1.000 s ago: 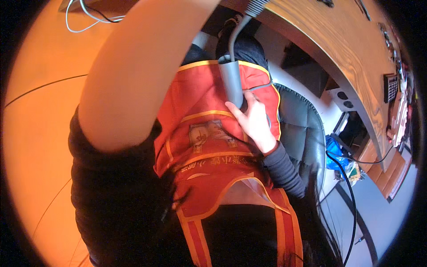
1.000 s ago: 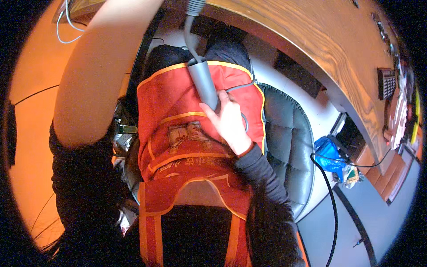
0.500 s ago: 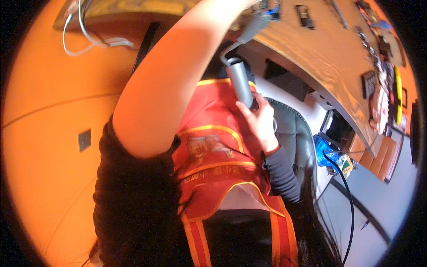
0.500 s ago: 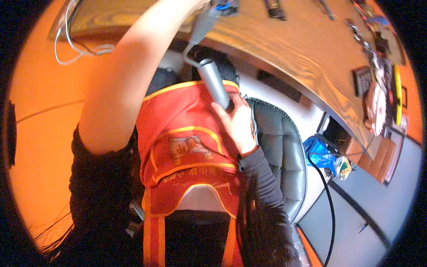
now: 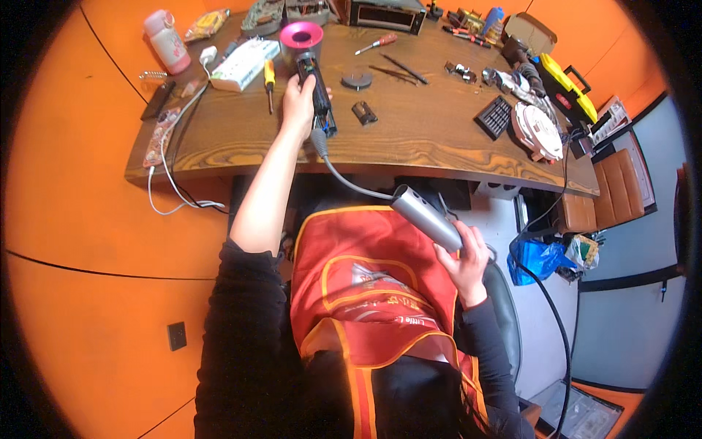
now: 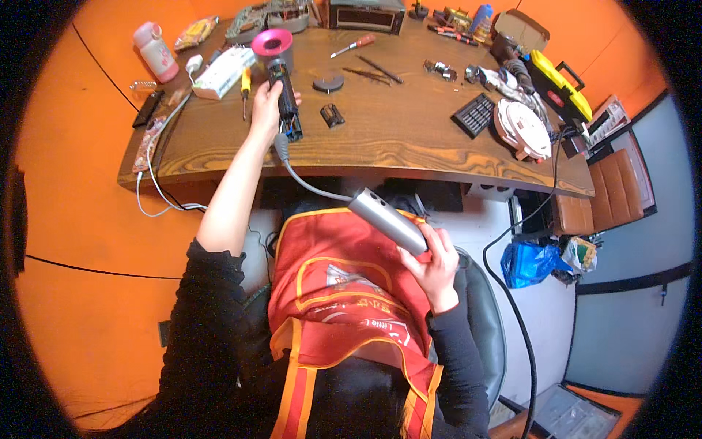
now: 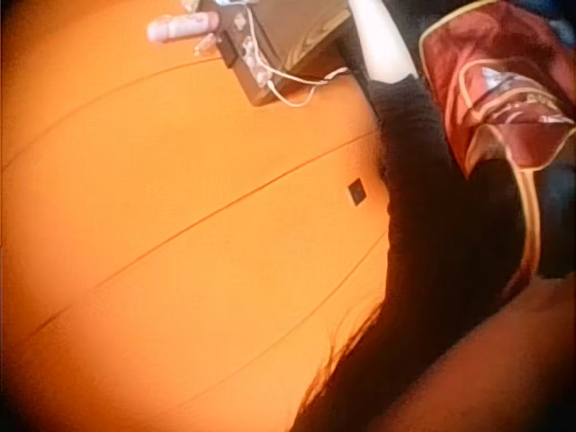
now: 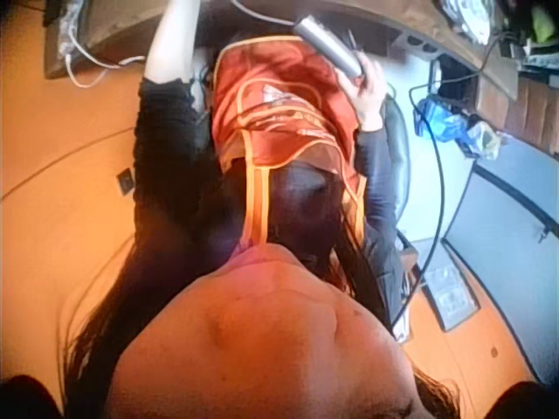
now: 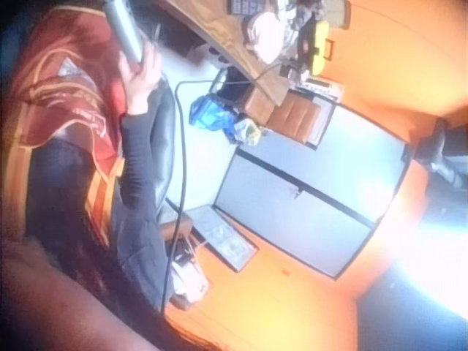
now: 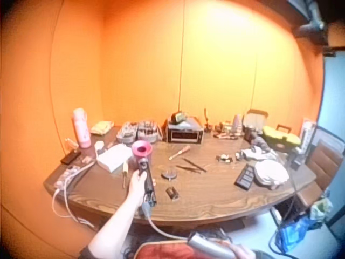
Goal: The person disassembles a pink and black hair dryer by removing screws and detaching the handle. They then reassemble the device by reconnecting the handle, inserting a battery, and securing the casing.
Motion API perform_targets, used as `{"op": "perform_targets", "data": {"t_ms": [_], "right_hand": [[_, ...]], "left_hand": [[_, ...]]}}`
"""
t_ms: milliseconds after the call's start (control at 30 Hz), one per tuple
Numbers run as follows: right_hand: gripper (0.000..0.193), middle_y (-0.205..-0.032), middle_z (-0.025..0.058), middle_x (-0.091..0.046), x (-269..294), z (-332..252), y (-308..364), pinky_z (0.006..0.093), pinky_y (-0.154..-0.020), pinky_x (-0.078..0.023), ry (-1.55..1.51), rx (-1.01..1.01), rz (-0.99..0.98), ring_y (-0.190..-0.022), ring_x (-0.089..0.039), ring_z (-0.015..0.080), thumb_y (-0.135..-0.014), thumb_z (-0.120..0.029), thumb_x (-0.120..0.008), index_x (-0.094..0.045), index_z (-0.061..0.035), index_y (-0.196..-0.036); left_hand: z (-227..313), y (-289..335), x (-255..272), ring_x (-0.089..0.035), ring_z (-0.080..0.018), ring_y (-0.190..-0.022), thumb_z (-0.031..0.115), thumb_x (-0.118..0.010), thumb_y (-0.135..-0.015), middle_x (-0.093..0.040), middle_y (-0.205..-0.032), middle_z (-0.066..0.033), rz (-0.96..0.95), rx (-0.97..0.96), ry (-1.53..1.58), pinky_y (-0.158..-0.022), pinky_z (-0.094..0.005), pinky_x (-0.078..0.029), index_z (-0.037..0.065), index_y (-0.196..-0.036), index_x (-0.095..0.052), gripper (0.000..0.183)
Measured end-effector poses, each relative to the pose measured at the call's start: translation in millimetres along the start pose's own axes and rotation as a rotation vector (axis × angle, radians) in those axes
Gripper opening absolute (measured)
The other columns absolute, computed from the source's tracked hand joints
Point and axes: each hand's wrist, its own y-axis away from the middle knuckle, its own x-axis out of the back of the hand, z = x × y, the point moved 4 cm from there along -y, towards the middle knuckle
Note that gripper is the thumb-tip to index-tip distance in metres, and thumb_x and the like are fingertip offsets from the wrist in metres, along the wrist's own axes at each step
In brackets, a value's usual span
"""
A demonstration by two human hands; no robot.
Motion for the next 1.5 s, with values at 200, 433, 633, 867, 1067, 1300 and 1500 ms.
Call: {"op": "perform_targets", "data": {"t_ms": [200, 433, 633, 867, 1067, 1300, 1500], "right_hand": [[0.042, -0.063, 0.0051, -0.048, 59.8, -44.0, -15.8, 0.0265, -0.043, -0.039, 0.415, 0.52, 0.274, -0.051, -0.048, 0.0178, -0.055, -0.019, -0.079, -0.064, -0.0076, -0.093], [0.044, -0.067, -0.0001, -0.043, 68.6, -81.9, -19.7, 0.0228, -0.042, -0.035, 0.416, 0.649, 0.046, -0.048, -0.043, 0.0117, -0.057, -0.004, -0.068, -0.065, -0.017, -0.099], [0.046, -0.069, 0.0029, -0.046, 19.7, -57.1, -16.5, 0.0302, -0.05, -0.043, 0.061, 0.293, -0.14, -0.059, -0.051, 0.0187, -0.064, -0.034, -0.073, -0.057, -0.0108, -0.101], [0.041, -0.085, 0.0168, -0.061, -54.6, -2.8, 4.2, 0.0349, -0.067, -0.049, -0.307, -0.281, -0.44, -0.076, -0.061, 0.0309, -0.07, -0.027, -0.071, -0.059, -0.0028, -0.1], [0.036, -0.085, 0.02, -0.062, -69.1, 13.3, 24.4, 0.0344, -0.069, -0.049, -0.518, -0.332, -0.439, -0.078, -0.062, 0.0305, -0.078, -0.026, -0.064, -0.057, 0.0022, -0.1], [0.042, -0.066, 0.0186, -0.058, -78.0, 19.8, 12.2, 0.0353, -0.06, -0.045, -0.682, -0.45, -0.548, -0.064, -0.06, 0.0282, -0.089, -0.035, -0.046, -0.057, 0.0058, -0.088], [0.053, -0.05, -0.0015, -0.042, -65.5, 1.1, -34.5, 0.0228, -0.041, -0.026, -1.343, -0.669, -0.853, -0.041, -0.034, 0.0077, -0.092, -0.049, -0.034, -0.054, -0.0017, -0.079]], "left_hand": [[-5.9, -2.0, 1.3, -0.063, -0.0204, -0.069, 0.025, -0.046, -0.092, -0.062, -0.083, -0.0153, -0.009, -0.025, 0.011, -0.06, -0.0283, -0.051, -0.002, -0.108, -0.042, 0.031], [-6.5, -4.5, 2.4, -0.062, -0.0196, -0.069, 0.024, -0.049, -0.091, -0.06, -0.079, -0.012, -0.042, -0.049, 0.005, -0.062, -0.0295, -0.052, -0.001, -0.103, -0.046, 0.028], [-6.3, -16.5, 8.9, -0.063, -0.0248, -0.071, 0.026, -0.045, -0.093, -0.059, -0.083, -0.0163, -0.089, -0.056, -0.032, -0.062, -0.0325, -0.054, -0.004, -0.101, -0.046, 0.03], [4.8, -18.5, 6.5, -0.063, -0.0205, -0.066, 0.027, -0.043, -0.093, -0.061, -0.08, -0.0157, -0.002, -0.005, -0.101, -0.06, -0.0278, -0.051, -0.001, -0.107, -0.043, 0.032], [2.7, -38.1, 4.5, -0.063, -0.0213, -0.069, 0.025, -0.047, -0.092, -0.058, -0.08, -0.0138, -0.084, -0.077, -0.106, -0.059, -0.0294, -0.053, -0.004, -0.107, -0.043, 0.033], [17.5, -4.4, 12.4, -0.047, -0.0204, -0.11, 0.03, -0.041, -0.094, -0.047, -0.118, -0.0165, 0.352, -0.094, -0.281, -0.089, -0.0308, -0.041, -0.004, -0.128, -0.033, 0.048], [30.4, 244.6, -36.0, -0.044, -0.025, -0.114, 0.019, -0.05, -0.087, -0.044, -0.122, -0.0162, 0.3, -0.508, -0.411, -0.096, -0.0373, -0.034, 0.0, -0.123, -0.035, 0.043]]}}
